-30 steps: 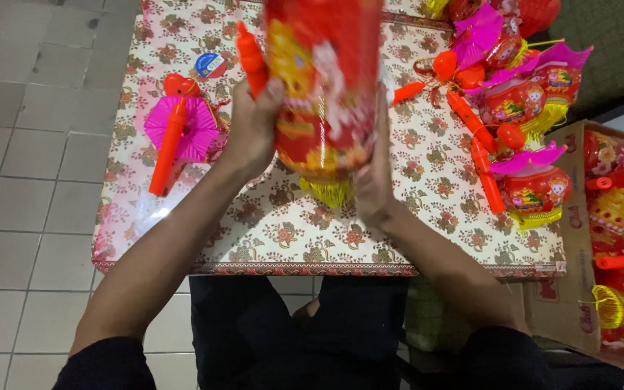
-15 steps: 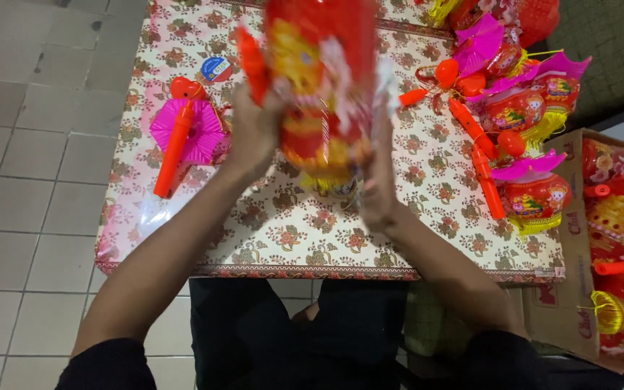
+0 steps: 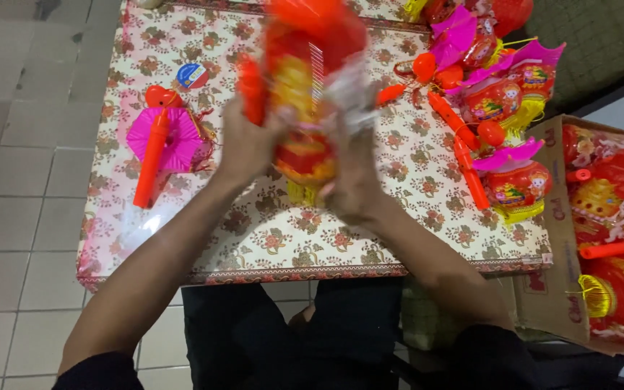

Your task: The person assembles colorful plastic lanterns by inserting battery-powered light fixtures into the lantern bodies and wiping the exterior of one with a cloth.

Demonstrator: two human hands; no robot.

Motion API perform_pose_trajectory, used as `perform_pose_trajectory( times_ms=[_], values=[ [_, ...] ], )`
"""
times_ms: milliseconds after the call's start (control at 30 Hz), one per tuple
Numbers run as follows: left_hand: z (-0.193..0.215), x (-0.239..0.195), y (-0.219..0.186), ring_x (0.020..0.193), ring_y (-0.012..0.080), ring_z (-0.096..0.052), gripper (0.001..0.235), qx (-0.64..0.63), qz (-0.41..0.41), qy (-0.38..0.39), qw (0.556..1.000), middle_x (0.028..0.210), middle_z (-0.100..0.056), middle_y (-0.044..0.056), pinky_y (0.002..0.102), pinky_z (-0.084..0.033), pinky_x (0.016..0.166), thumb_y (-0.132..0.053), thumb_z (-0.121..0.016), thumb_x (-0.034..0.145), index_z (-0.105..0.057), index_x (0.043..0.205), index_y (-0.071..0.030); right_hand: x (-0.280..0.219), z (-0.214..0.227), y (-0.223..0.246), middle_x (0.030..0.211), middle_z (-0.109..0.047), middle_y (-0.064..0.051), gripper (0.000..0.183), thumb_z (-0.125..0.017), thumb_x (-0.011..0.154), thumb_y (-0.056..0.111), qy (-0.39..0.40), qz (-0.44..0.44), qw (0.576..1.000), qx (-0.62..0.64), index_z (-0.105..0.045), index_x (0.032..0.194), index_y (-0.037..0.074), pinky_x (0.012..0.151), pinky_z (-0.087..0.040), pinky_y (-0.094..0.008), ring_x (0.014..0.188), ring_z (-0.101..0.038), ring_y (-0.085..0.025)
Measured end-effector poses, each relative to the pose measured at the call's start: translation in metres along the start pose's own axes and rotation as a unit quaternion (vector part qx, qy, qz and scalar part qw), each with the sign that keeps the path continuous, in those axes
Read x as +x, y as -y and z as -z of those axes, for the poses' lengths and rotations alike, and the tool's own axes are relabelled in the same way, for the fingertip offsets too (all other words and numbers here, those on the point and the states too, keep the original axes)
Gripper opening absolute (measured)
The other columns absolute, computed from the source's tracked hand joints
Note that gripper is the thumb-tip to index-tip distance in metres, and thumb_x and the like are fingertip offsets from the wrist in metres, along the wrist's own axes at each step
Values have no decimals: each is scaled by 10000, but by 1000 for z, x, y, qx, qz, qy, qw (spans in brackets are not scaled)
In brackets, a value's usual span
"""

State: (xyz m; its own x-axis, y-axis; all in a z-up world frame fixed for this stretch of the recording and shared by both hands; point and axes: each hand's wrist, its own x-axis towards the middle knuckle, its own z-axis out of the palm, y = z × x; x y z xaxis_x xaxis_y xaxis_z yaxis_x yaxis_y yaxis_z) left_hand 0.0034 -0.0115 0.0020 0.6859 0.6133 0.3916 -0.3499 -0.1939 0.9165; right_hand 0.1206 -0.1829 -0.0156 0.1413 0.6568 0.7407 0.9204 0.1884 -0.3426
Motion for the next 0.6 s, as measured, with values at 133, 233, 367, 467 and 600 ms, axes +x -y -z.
perform_pose_trajectory(
  times_ms=[133,233,367,467,600],
  values=[
    [9,7,2,701,155,-680,477,-87,24,-53,995,845,-665,38,348,-618,650,-495,-708,914,-651,1044,-39,8,-19,10,1712,-112,-138,849,-130,977,751,25,101,994,-25,-554,1446,186,1281,4,-625,1565,48,-448],
    [4,2,17,650,167,-717,480,-198,84,-37,976,807,-696,51,346,-639,620,-508,-676,898,-663,1011,-42,16,-16,23,1716,-100,-134,754,-211,993,700,-14,60,991,119,-344,1532,189,1299,-91,-591,1574,-52,-410],
    [-1,-6,-10,812,195,-733,453,-160,82,109,978,921,-719,86,414,-629,768,-464,-650,934,-683,1094,-41,28,-10,27,1747,1,-55,822,-343,1033,597,-100,-38,930,351,13,1670,220,1371,-191,-515,1626,-150,-272],
    [1,-7,-14,945,237,-708,460,-69,67,163,982,1031,-706,120,471,-581,893,-427,-548,1016,-653,1203,-20,30,-8,23,1768,74,-1,818,-345,1047,573,-127,-65,930,340,48,1679,232,1409,-140,-496,1659,-94,-208],
    [-11,-12,-13,1105,239,-655,527,-66,66,153,984,1182,-679,120,509,-519,1003,-459,-463,1069,-604,1334,-26,20,-8,15,1748,38,-68,809,-313,1044,576,-103,-40,969,223,17,1672,187,1379,-113,-520,1637,-79,-278]
  ],
)
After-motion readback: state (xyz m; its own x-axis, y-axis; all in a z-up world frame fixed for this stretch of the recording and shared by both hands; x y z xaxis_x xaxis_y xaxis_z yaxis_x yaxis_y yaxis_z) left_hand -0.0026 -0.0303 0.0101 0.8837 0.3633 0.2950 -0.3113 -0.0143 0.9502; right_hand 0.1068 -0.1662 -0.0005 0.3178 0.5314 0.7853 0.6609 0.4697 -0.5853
